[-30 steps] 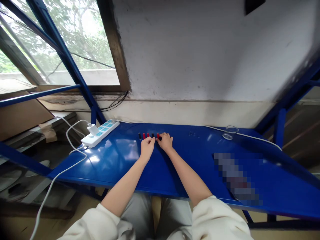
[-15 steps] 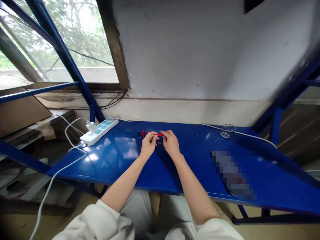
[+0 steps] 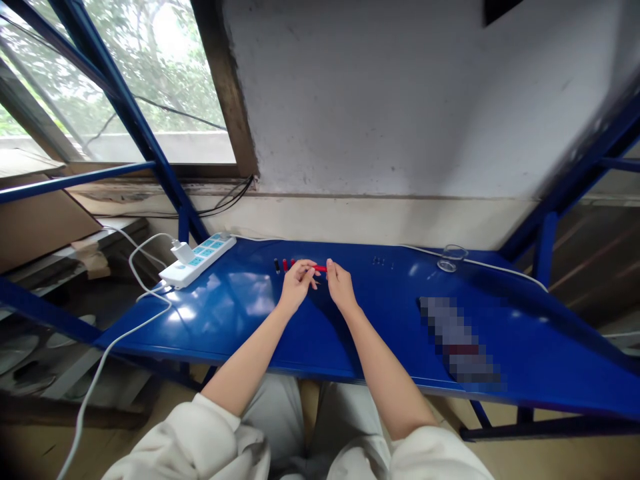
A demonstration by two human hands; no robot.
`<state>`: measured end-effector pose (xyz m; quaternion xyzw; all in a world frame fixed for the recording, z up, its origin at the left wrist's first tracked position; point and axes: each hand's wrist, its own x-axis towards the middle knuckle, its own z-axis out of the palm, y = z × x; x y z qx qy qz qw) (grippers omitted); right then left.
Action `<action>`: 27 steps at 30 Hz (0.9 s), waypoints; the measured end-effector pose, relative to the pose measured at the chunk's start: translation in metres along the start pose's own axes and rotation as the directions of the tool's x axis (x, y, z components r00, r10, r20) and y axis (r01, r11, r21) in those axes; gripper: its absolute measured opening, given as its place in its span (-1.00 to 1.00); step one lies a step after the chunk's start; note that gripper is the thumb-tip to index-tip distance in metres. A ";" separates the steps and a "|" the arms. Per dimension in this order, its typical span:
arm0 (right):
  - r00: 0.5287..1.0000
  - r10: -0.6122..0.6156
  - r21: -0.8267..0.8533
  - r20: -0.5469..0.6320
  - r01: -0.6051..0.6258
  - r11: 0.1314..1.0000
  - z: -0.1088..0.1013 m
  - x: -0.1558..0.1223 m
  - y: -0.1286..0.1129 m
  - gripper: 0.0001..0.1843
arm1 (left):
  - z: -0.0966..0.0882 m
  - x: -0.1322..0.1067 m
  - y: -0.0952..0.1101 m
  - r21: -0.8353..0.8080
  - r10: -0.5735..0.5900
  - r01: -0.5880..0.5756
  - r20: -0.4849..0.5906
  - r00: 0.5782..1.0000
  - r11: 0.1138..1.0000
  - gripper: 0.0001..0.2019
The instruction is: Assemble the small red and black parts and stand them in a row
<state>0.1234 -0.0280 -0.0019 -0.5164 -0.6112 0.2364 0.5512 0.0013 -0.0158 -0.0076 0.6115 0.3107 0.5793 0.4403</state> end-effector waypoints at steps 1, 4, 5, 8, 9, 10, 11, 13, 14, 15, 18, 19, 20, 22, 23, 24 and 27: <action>1.000 -0.013 -0.027 -0.011 0.013 1.000 0.000 -0.001 -0.001 -0.51 | 0.000 0.000 0.000 0.000 -0.009 0.009 0.003 1.000 1.000 -0.78; 0.998 -0.055 -0.123 -0.022 0.052 0.991 -0.002 -0.001 -0.003 -0.53 | 0.000 0.000 -0.001 -0.002 -0.037 0.037 0.010 0.999 0.999 -0.76; 0.997 -0.068 -0.151 -0.020 0.064 0.986 -0.002 -0.001 -0.003 -0.53 | 0.000 0.000 -0.001 -0.002 -0.045 0.045 0.011 0.999 0.999 -0.75; 0.994 -0.105 -0.206 -0.016 0.100 0.973 -0.003 0.000 -0.002 -0.55 | 0.000 0.001 -0.002 0.004 -0.063 0.063 0.017 0.998 0.998 -0.76; 0.993 -0.114 -0.218 -0.014 0.108 0.970 -0.003 0.000 -0.001 -0.56 | 0.000 0.001 -0.002 0.007 -0.066 0.066 0.021 0.998 0.998 -0.76; 0.993 -0.121 -0.227 -0.011 0.115 0.967 -0.003 0.000 -0.001 -0.56 | 0.000 0.000 -0.001 0.011 -0.067 0.067 0.028 0.997 0.998 -0.77; 0.992 -0.125 -0.233 -0.008 0.119 0.965 -0.004 0.000 -0.001 -0.56 | 0.001 0.000 0.000 0.015 -0.067 0.066 0.037 0.997 0.998 -0.78; 0.992 -0.129 -0.238 -0.005 0.124 0.963 -0.004 0.000 0.000 -0.55 | 0.002 -0.002 0.002 0.033 -0.058 0.056 0.059 0.997 0.998 -0.78; 0.991 -0.131 -0.238 -0.007 0.125 0.963 -0.005 0.000 0.000 -0.54 | 0.002 -0.002 0.003 0.048 -0.050 0.046 0.070 0.996 0.998 -0.78; 0.991 -0.133 -0.237 -0.010 0.127 0.963 -0.005 0.000 0.000 -0.54 | 0.003 -0.003 0.004 0.066 -0.039 0.034 0.080 0.996 0.997 -0.78; 0.990 -0.143 -0.237 -0.016 0.135 0.962 -0.006 0.000 0.000 -0.53 | 0.003 -0.004 0.007 0.125 -0.010 -0.001 0.083 0.997 0.992 -0.78; 0.989 -0.148 -0.238 -0.013 0.141 0.961 -0.006 0.000 -0.001 -0.53 | 0.002 -0.005 0.007 0.139 -0.006 -0.005 0.078 0.997 0.990 -0.79; 0.988 -0.153 -0.238 -0.008 0.147 0.960 -0.007 0.000 -0.001 -0.53 | 0.002 -0.005 0.007 0.148 -0.006 -0.004 0.072 0.997 0.989 -0.79; 0.987 -0.163 -0.241 -0.004 0.157 0.958 -0.007 0.000 -0.001 -0.54 | 0.002 -0.005 0.007 0.156 -0.015 0.005 0.064 0.998 0.988 -0.80; 0.986 -0.167 -0.242 -0.002 0.162 0.957 -0.006 0.000 -0.001 -0.54 | 0.002 -0.005 0.007 0.155 -0.020 0.011 0.060 0.998 0.988 -0.80; 0.986 -0.170 -0.242 0.002 0.165 0.956 -0.006 0.000 -0.002 -0.54 | 0.002 -0.005 0.007 0.153 -0.026 0.018 0.051 0.998 0.988 -0.80; 0.986 -0.166 -0.227 0.029 0.169 0.959 -0.005 0.000 -0.003 -0.55 | 0.003 -0.005 0.006 0.135 -0.047 0.048 -0.005 0.999 0.990 -0.76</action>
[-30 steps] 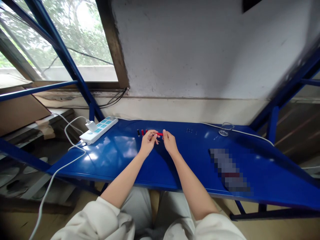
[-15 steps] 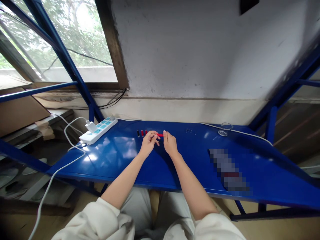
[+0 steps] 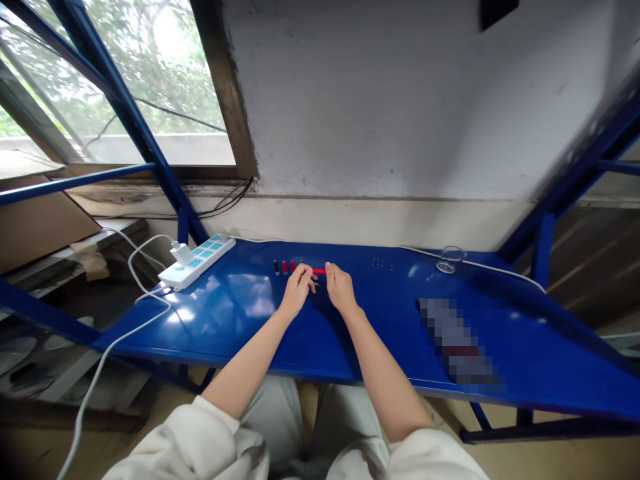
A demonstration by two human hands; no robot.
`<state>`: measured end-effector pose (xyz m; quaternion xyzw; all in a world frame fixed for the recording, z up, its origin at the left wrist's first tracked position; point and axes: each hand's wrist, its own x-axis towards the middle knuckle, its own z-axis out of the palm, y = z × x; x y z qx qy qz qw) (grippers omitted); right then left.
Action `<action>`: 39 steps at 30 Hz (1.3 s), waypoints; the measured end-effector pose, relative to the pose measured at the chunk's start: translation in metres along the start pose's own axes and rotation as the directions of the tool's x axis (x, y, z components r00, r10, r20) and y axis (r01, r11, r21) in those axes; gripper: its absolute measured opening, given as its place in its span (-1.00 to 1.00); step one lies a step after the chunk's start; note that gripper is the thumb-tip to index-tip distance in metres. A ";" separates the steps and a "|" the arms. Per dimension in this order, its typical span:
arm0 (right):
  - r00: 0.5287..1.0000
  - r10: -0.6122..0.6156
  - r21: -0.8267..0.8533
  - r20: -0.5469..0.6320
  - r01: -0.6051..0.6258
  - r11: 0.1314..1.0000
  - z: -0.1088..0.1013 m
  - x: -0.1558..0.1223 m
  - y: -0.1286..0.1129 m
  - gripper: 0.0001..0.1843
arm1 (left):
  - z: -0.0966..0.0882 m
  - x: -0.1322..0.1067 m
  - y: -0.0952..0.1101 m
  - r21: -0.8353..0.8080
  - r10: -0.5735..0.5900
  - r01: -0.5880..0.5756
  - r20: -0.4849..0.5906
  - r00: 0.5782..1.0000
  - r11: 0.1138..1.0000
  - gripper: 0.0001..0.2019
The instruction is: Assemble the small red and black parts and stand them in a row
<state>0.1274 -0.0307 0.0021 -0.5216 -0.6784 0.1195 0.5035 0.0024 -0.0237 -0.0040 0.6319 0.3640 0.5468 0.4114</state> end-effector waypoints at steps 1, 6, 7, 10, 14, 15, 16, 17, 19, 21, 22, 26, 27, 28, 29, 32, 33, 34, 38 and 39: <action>1.000 0.002 0.009 0.010 -0.002 1.000 0.000 0.000 0.000 -0.55 | 0.000 0.000 0.000 -0.010 -0.012 0.012 -0.022 1.000 1.000 -0.75; 0.999 0.027 0.050 0.038 -0.029 0.998 -0.003 0.002 0.000 -0.58 | -0.003 0.004 0.001 -0.109 -0.070 0.053 -0.156 0.985 0.993 -0.75; 0.999 0.035 0.056 0.040 -0.038 0.998 -0.004 0.003 0.001 -0.58 | -0.004 0.005 0.001 -0.126 -0.078 0.054 -0.193 0.978 0.991 -0.75; 0.996 0.082 0.085 0.027 -0.084 0.993 -0.006 0.005 0.006 -0.59 | -0.007 0.007 0.000 -0.150 -0.108 0.066 -0.285 0.953 0.986 -0.73; 0.983 0.182 0.243 0.019 -0.181 0.953 -0.004 0.009 0.013 -0.59 | -0.007 0.007 -0.002 -0.098 -0.121 0.101 -0.227 0.966 0.990 -0.73; 0.980 0.195 0.286 0.029 -0.195 0.938 -0.003 0.010 0.014 -0.60 | -0.006 0.006 -0.003 -0.068 -0.114 0.103 -0.189 0.975 0.992 -0.73; 0.979 0.200 0.316 0.042 -0.203 0.927 -0.003 0.010 0.014 -0.61 | -0.005 0.006 -0.003 -0.036 -0.104 0.100 -0.153 0.983 0.994 -0.73; 0.978 0.199 0.333 0.059 -0.207 0.920 -0.002 0.011 0.014 -0.62 | -0.004 0.005 -0.003 -0.007 -0.091 0.091 -0.122 0.988 0.996 -0.73; 0.977 0.187 0.340 0.105 -0.212 0.916 -0.001 0.011 0.013 -0.63 | -0.002 0.004 -0.004 0.036 -0.067 0.070 -0.090 0.994 0.997 -0.73; 0.970 0.177 0.332 0.165 -0.224 0.916 -0.001 0.010 0.012 -0.65 | -0.002 0.003 -0.004 0.056 -0.055 0.060 -0.086 0.995 0.997 -0.73; 0.966 0.171 0.329 0.192 -0.228 0.916 -0.001 0.010 0.012 -0.66 | -0.002 0.004 -0.004 0.059 -0.054 0.060 -0.087 0.995 0.996 -0.73; 0.967 0.125 0.331 0.222 -0.196 0.923 0.000 0.010 0.012 -0.68 | -0.002 0.004 -0.005 0.062 -0.048 0.052 -0.073 0.996 0.997 -0.73; 0.969 0.115 0.332 0.217 -0.184 0.925 0.001 0.010 0.012 -0.68 | -0.002 0.004 -0.005 0.061 -0.046 0.050 -0.067 0.997 0.997 -0.72; 0.971 0.108 0.338 0.215 -0.178 0.924 0.001 0.010 0.013 -0.68 | -0.002 0.004 -0.005 0.060 -0.045 0.049 -0.064 0.997 0.997 -0.72; 0.970 0.105 0.347 0.220 -0.178 0.921 0.001 0.010 0.014 -0.69 | -0.002 0.004 -0.005 0.060 -0.044 0.048 -0.064 0.997 0.997 -0.73; 0.961 0.104 0.381 0.258 -0.200 0.903 0.001 0.010 0.015 -0.69 | -0.001 0.004 -0.005 0.064 -0.039 0.043 -0.069 0.997 0.997 -0.74; 0.958 0.105 0.382 0.267 -0.205 0.901 0.001 0.009 0.015 -0.69 | -0.002 0.004 -0.004 0.064 -0.039 0.044 -0.072 0.997 0.997 -0.74; 0.957 0.109 0.376 0.270 -0.209 0.903 0.001 0.009 0.016 -0.68 | -0.002 0.004 -0.004 0.064 -0.040 0.045 -0.074 0.996 0.997 -0.74; 0.954 0.115 0.350 0.278 -0.212 0.912 0.002 0.009 0.017 -0.66 | -0.003 0.004 -0.005 0.059 -0.041 0.045 -0.065 0.997 0.997 -0.76; 0.953 0.112 0.355 0.283 -0.212 0.910 0.002 0.009 0.017 -0.66 | -0.003 0.004 -0.006 0.061 -0.040 0.044 -0.060 0.997 0.997 -0.76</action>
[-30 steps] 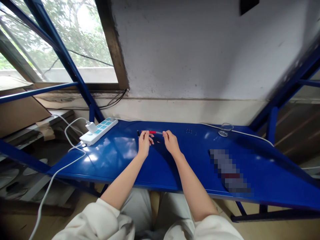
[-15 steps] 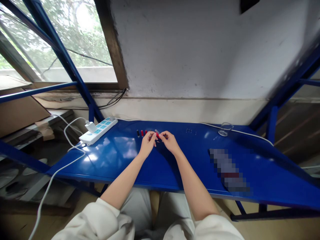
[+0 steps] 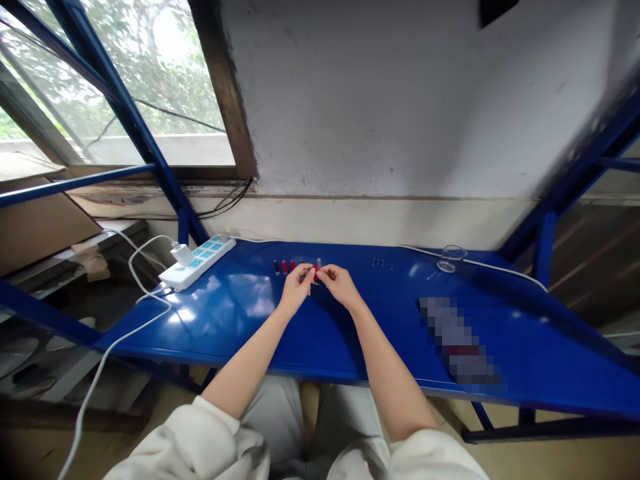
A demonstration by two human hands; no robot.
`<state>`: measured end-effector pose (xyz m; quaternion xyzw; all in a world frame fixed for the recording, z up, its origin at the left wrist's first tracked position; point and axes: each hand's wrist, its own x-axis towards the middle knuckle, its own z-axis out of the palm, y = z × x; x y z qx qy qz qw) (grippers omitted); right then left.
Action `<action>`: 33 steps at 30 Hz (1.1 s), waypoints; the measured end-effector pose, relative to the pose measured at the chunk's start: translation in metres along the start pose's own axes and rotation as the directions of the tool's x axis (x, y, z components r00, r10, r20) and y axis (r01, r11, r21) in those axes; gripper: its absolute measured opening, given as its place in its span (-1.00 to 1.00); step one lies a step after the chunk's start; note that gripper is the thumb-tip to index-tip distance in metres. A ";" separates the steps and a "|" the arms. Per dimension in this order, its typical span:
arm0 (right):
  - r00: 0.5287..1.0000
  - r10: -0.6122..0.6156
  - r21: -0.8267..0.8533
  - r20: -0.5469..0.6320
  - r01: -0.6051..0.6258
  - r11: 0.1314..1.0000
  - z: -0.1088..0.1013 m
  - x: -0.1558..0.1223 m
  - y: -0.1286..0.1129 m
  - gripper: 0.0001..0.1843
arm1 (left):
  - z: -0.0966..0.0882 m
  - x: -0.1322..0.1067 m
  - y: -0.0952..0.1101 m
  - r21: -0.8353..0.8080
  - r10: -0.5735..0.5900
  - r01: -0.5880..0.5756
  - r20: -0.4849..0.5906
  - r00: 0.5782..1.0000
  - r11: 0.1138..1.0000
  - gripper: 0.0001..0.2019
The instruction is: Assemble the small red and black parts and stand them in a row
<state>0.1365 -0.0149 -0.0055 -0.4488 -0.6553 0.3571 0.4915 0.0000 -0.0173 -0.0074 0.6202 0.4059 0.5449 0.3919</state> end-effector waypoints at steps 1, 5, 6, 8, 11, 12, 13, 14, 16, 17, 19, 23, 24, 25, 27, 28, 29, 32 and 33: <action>1.000 -0.001 0.007 0.007 0.001 1.000 0.000 0.000 0.001 -0.67 | 0.000 0.000 -0.001 0.005 0.001 -0.001 0.004 1.000 1.000 -0.76; 0.999 -0.016 -0.005 0.052 0.016 1.000 -0.002 0.000 0.001 -0.69 | 0.000 0.000 -0.004 0.065 0.015 -0.015 0.009 1.000 0.998 -0.79; 0.998 -0.021 -0.026 0.065 0.023 0.999 -0.002 -0.001 0.001 -0.69 | 0.000 -0.001 -0.005 0.085 0.026 -0.027 0.013 1.000 0.996 -0.80; 0.996 -0.030 -0.088 0.083 0.038 0.995 -0.004 -0.002 -0.001 -0.70 | 0.000 -0.002 -0.004 0.125 0.056 -0.060 0.031 0.998 0.990 -0.81; 0.995 -0.033 -0.192 0.090 0.050 0.980 -0.008 -0.001 -0.002 -0.69 | 0.000 -0.004 -0.002 0.197 0.082 -0.090 0.049 0.995 0.976 -0.82; 0.996 -0.033 -0.220 0.082 0.051 0.974 -0.010 0.001 -0.001 -0.68 | -0.001 -0.004 -0.001 0.227 0.083 -0.091 0.042 0.996 0.970 -0.83; 0.997 -0.035 -0.244 0.066 0.050 0.968 -0.013 0.004 0.001 -0.68 | -0.001 -0.005 -0.001 0.260 0.083 -0.088 0.029 0.996 0.962 -0.83; 0.998 -0.037 -0.267 0.041 0.046 0.963 -0.017 0.008 0.005 -0.67 | -0.001 -0.005 -0.001 0.293 0.085 -0.084 0.012 0.996 0.952 -0.84; 0.998 -0.052 -0.320 -0.042 0.036 0.947 -0.027 0.019 0.014 -0.67 | -0.002 -0.006 -0.002 0.359 0.093 -0.083 -0.010 0.996 0.929 -0.87; 0.995 -0.056 -0.347 -0.084 0.024 0.938 -0.032 0.025 0.020 -0.69 | -0.002 -0.006 -0.003 0.390 0.098 -0.087 -0.009 0.995 0.917 -0.88; 0.983 -0.060 -0.437 -0.172 -0.021 0.899 -0.043 0.038 0.034 -0.74 | -0.002 -0.007 -0.004 0.438 0.113 -0.107 0.013 0.994 0.893 -0.90; 0.969 -0.032 -0.551 -0.243 -0.111 0.827 -0.055 0.058 0.059 -0.83 | -0.002 -0.009 -0.006 0.507 0.145 -0.161 0.072 0.987 0.847 -0.89; 0.968 -0.023 -0.562 -0.249 -0.125 0.818 -0.056 0.061 0.064 -0.85 | -0.001 -0.010 -0.006 0.523 0.149 -0.170 0.083 0.985 0.835 -0.89; 0.968 -0.016 -0.568 -0.252 -0.135 0.812 -0.055 0.064 0.068 -0.86 | -0.001 -0.010 -0.006 0.537 0.150 -0.177 0.094 0.984 0.825 -0.88; 0.968 -0.006 -0.576 -0.251 -0.145 0.805 -0.053 0.070 0.075 -0.87 | -0.001 -0.011 -0.006 0.564 0.148 -0.184 0.110 0.983 0.805 -0.87; 0.969 -0.001 -0.579 -0.247 -0.146 0.802 -0.052 0.072 0.077 -0.87 | -0.001 -0.011 -0.006 0.577 0.146 -0.187 0.116 0.982 0.795 -0.87; 0.970 0.004 -0.582 -0.241 -0.148 0.799 -0.050 0.074 0.079 -0.87 | -0.001 -0.011 -0.006 0.589 0.144 -0.187 0.120 0.982 0.786 -0.86; 0.974 0.030 -0.600 -0.223 -0.162 0.783 -0.047 0.079 0.083 -0.88 | 0.000 -0.011 -0.006 0.610 0.140 -0.187 0.125 0.982 0.770 -0.85; 0.976 0.042 -0.608 -0.216 -0.168 0.776 -0.047 0.080 0.084 -0.88 | 0.000 -0.011 -0.006 0.612 0.139 -0.187 0.126 0.982 0.769 -0.85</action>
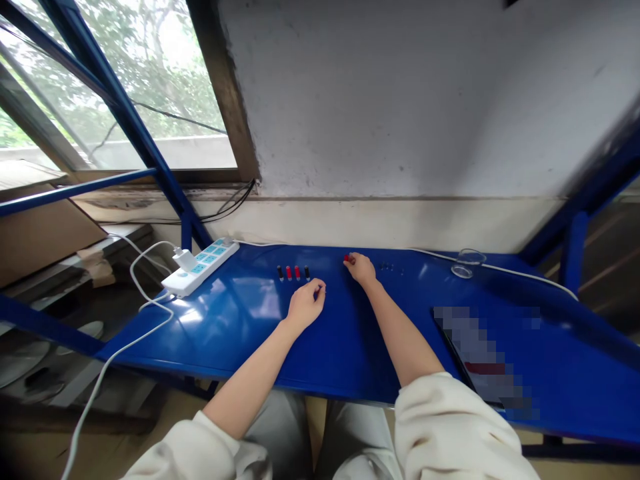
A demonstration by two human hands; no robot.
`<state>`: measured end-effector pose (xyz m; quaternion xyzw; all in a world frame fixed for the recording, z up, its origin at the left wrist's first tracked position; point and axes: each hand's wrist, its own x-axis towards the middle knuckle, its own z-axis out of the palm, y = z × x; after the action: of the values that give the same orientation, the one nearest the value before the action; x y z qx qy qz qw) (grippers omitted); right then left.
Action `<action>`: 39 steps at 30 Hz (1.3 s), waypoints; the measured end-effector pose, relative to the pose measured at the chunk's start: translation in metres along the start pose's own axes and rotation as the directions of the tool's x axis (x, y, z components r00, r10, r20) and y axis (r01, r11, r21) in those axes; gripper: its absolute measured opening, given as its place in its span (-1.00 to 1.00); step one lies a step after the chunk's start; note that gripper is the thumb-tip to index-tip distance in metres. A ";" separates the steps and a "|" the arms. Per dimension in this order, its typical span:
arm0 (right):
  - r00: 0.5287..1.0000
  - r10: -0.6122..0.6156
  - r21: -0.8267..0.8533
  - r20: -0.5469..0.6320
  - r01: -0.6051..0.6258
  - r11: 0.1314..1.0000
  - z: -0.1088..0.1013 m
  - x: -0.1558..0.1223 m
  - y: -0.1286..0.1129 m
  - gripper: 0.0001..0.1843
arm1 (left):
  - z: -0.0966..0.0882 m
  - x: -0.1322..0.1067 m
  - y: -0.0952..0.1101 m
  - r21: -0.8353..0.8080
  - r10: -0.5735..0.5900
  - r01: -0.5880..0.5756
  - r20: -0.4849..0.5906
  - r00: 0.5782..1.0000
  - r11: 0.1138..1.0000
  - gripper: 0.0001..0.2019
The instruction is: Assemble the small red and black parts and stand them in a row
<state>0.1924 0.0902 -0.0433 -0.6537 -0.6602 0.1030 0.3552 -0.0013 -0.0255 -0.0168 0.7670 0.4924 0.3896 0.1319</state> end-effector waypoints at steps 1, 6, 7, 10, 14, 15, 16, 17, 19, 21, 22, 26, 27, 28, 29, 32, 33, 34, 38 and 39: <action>1.000 0.001 -0.012 0.017 -0.001 1.000 0.000 0.001 0.000 -0.88 | 0.000 0.000 0.000 0.002 -0.002 0.002 0.003 1.000 1.000 -0.85; 0.987 0.025 -0.082 0.161 -0.012 0.997 -0.003 0.004 0.003 -0.92 | -0.003 0.000 0.005 0.041 -0.036 0.034 0.056 0.998 0.999 -0.83; 0.983 0.038 -0.095 0.178 -0.021 0.995 -0.004 0.004 0.003 -0.91 | -0.003 0.000 0.006 0.054 -0.045 0.041 0.071 0.996 0.998 -0.82; 0.978 0.066 -0.118 0.200 -0.043 0.992 -0.006 0.006 0.002 -0.88 | -0.005 0.000 0.007 0.093 -0.071 0.062 0.104 0.992 0.994 -0.80; 0.970 0.099 -0.144 0.223 -0.067 0.987 -0.008 0.007 -0.003 -0.84 | -0.006 0.002 0.005 0.159 -0.126 0.109 0.102 0.987 0.981 -0.73; 0.967 0.107 -0.151 0.229 -0.073 0.986 -0.009 0.007 -0.004 -0.84 | -0.007 0.004 0.003 0.180 -0.142 0.124 0.089 0.986 0.976 -0.70; 0.965 0.115 -0.158 0.236 -0.079 0.984 -0.011 0.007 -0.005 -0.83 | -0.008 0.005 0.001 0.201 -0.156 0.139 0.071 0.985 0.970 -0.66; 0.962 0.123 -0.166 0.245 -0.083 0.983 -0.013 0.006 -0.006 -0.83 | -0.009 0.006 -0.001 0.222 -0.170 0.155 0.049 0.984 0.963 -0.62; 0.955 0.137 -0.183 0.262 -0.090 0.979 -0.019 0.004 -0.007 -0.83 | -0.011 0.010 -0.005 0.257 -0.203 0.194 0.010 0.979 0.947 -0.55; 0.950 0.152 -0.205 0.273 -0.097 0.974 -0.027 -0.002 -0.010 -0.84 | -0.012 0.012 -0.010 0.283 -0.232 0.225 -0.008 0.973 0.932 -0.48; 0.950 0.156 -0.216 0.271 -0.098 0.971 -0.031 -0.006 -0.012 -0.85 | -0.012 0.013 -0.012 0.293 -0.241 0.233 -0.009 0.971 0.927 -0.45; 0.967 0.101 -0.180 0.235 -0.059 0.982 -0.047 -0.033 -0.032 -0.89 | -0.009 0.016 -0.016 0.309 -0.233 0.222 -0.001 0.973 0.925 -0.42; 0.969 0.070 -0.131 0.238 -0.039 0.991 -0.048 -0.041 -0.038 -0.88 | -0.008 0.016 -0.017 0.311 -0.229 0.218 0.000 0.973 0.925 -0.42; 0.970 0.044 -0.084 0.237 -0.025 0.996 -0.049 -0.050 -0.046 -0.86 | -0.007 0.016 -0.017 0.313 -0.227 0.215 0.001 0.974 0.925 -0.42; 0.980 0.016 -0.038 0.201 -0.008 0.999 -0.048 -0.058 -0.052 -0.83 | -0.006 0.017 -0.018 0.315 -0.225 0.213 0.001 0.974 0.925 -0.43; 0.989 -0.131 0.111 0.067 0.123 0.986 -0.042 -0.077 -0.068 -0.78 | -0.004 0.018 -0.019 0.308 -0.214 0.207 -0.013 0.977 0.929 -0.49; 0.981 -0.184 0.135 0.053 0.176 0.975 -0.039 -0.082 -0.071 -0.76 | -0.004 0.018 -0.020 0.295 -0.208 0.207 -0.028 0.978 0.933 -0.52; 0.974 -0.223 0.149 0.047 0.214 0.965 -0.036 -0.085 -0.073 -0.75 | -0.003 0.019 -0.021 0.274 -0.201 0.207 -0.049 0.978 0.939 -0.56; 0.976 -0.218 0.169 0.010 0.214 0.962 -0.028 -0.090 -0.074 -0.71 | -0.001 0.021 -0.027 0.073 -0.178 0.189 -0.136 0.975 0.979 -0.71; 0.982 -0.188 0.175 -0.007 0.186 0.967 -0.027 -0.090 -0.074 -0.70 | -0.001 0.022 -0.027 -0.012 -0.177 0.177 -0.147 0.973 0.984 -0.74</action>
<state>0.1408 -0.0121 -0.0097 -0.5544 -0.7090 0.1297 0.4160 -0.0150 0.0059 -0.0222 0.6892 0.5674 0.4317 0.1290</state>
